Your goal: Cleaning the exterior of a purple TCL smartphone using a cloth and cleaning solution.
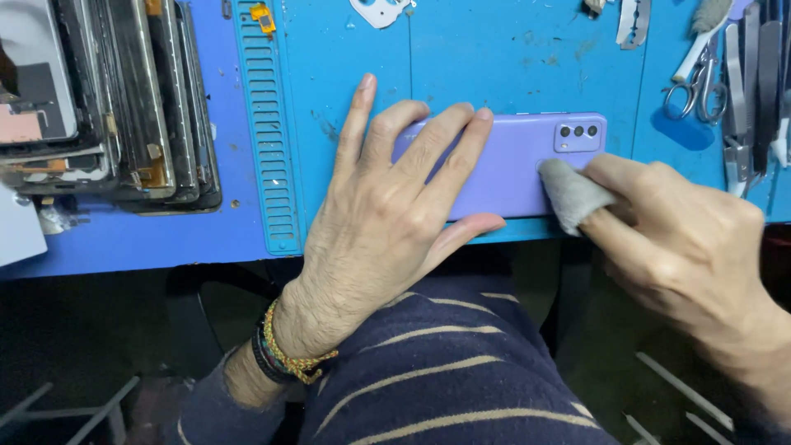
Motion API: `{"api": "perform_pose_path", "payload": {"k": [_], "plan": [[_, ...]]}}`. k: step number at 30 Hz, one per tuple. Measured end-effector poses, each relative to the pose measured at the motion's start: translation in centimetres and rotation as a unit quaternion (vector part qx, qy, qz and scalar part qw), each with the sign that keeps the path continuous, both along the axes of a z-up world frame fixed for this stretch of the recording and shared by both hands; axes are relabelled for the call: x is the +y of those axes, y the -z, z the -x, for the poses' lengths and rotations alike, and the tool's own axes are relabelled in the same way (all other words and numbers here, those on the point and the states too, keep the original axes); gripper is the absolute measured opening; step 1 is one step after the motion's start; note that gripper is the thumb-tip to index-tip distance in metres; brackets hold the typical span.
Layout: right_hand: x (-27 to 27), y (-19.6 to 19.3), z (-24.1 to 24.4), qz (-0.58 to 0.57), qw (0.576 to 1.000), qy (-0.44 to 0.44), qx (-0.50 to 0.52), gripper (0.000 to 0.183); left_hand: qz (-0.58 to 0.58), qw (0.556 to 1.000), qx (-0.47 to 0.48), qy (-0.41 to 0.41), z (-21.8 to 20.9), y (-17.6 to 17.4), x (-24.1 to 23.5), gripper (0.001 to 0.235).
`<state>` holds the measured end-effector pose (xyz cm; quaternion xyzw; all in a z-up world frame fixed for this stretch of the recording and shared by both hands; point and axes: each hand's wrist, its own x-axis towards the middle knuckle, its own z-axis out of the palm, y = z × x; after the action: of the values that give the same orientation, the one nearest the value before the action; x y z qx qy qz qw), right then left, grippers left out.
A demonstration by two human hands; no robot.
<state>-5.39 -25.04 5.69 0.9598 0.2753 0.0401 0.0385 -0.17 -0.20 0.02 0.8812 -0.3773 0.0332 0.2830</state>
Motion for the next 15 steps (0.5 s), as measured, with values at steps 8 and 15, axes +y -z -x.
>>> {"api": "perform_pose_path", "payload": {"k": [8, 15], "plan": [[-0.1, -0.1, 0.1, 0.001, 1.0, 0.006, -0.005, 0.038, 0.001, 1.0, -0.002, 0.003, -0.3, -0.1, 0.1, 0.08], [-0.7, 0.3, 0.4, -0.047, 0.999, 0.002, 0.007, 0.02, 0.003, 1.0, -0.003, -0.001, -0.2, -0.3, 0.1, 0.079]]}}
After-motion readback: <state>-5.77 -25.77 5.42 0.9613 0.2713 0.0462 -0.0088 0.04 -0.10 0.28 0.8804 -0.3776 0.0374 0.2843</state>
